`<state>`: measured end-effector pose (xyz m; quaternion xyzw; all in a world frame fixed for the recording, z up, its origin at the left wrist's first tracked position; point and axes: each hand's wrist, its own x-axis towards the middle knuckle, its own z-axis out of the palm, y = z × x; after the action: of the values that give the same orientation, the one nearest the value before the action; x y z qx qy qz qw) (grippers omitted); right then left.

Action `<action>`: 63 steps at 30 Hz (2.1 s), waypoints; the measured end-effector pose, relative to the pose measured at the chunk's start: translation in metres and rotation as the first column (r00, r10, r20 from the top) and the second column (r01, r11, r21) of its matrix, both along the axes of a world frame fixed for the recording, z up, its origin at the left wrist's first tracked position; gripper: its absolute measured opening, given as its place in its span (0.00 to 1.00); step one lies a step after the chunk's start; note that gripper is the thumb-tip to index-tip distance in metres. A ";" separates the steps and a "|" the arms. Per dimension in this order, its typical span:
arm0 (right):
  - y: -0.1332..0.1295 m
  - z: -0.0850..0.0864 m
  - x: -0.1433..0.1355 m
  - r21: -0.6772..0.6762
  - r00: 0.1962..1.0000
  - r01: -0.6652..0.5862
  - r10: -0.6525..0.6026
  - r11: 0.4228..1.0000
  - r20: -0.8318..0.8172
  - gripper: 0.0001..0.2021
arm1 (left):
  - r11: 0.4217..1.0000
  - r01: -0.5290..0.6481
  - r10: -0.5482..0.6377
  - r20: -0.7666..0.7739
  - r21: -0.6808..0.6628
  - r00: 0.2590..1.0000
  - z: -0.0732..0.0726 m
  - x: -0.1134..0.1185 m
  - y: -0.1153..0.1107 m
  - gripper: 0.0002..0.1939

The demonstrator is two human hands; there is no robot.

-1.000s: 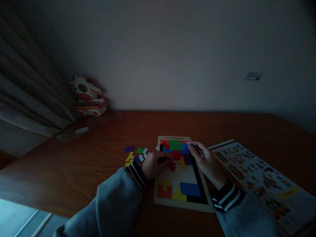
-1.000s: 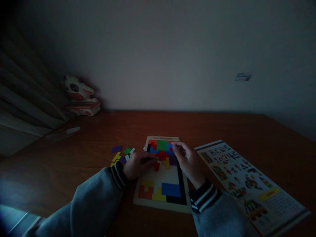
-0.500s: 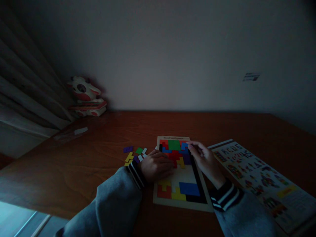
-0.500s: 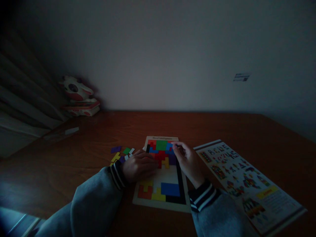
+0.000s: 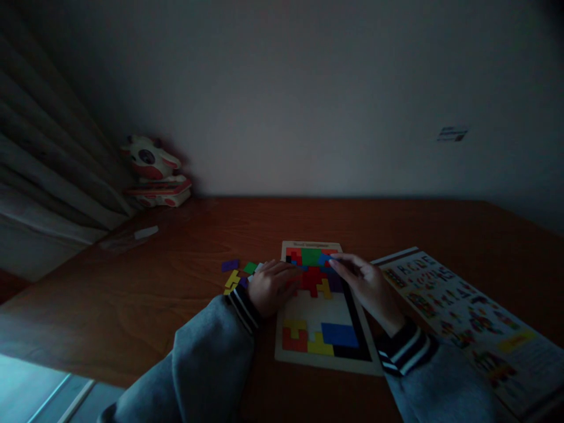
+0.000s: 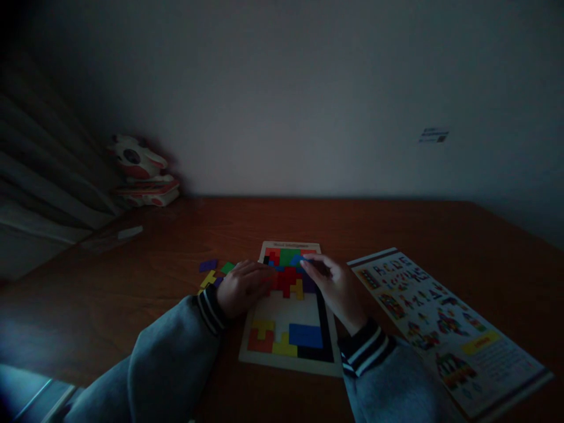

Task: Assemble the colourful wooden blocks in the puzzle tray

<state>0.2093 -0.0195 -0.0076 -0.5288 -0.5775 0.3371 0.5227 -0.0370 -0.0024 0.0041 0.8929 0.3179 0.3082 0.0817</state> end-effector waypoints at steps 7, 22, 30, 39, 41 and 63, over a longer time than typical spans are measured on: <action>-0.006 0.003 -0.001 -0.017 0.997 -0.065 0.065 0.998 0.030 0.14 | 0.998 -0.066 0.066 0.056 -0.018 0.996 -0.002 0.000 0.000 0.13; -0.009 0.003 -0.005 0.018 0.962 -0.224 0.217 0.975 0.167 0.10 | 1.000 -0.027 0.025 0.094 0.015 0.995 -0.004 -0.001 -0.001 0.14; -0.010 0.009 -0.005 0.072 0.939 -0.298 0.279 0.952 0.201 0.08 | 1.000 0.014 -0.011 0.123 -0.025 0.992 -0.002 0.000 -0.002 0.10; -0.017 0.015 -0.008 -0.032 0.892 -0.431 0.431 0.902 0.139 0.10 | 0.997 0.065 -0.058 0.201 -0.031 0.978 0.002 0.002 -0.006 0.09; -0.019 0.019 -0.009 -0.029 0.877 -0.471 0.472 0.882 0.089 0.11 | 0.996 0.087 -0.080 0.196 -0.024 0.977 0.001 0.002 -0.005 0.10; -0.070 0.002 0.035 0.397 0.513 -0.446 -0.134 0.802 0.848 0.12 | 1.000 -0.023 0.024 -0.055 0.011 0.998 -0.014 0.004 0.000 0.11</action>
<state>0.2447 -0.0897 -0.0057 -0.3832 -0.8761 -0.1041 0.2734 -0.0331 -0.0022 -0.0104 0.8976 0.3290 0.2862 0.0648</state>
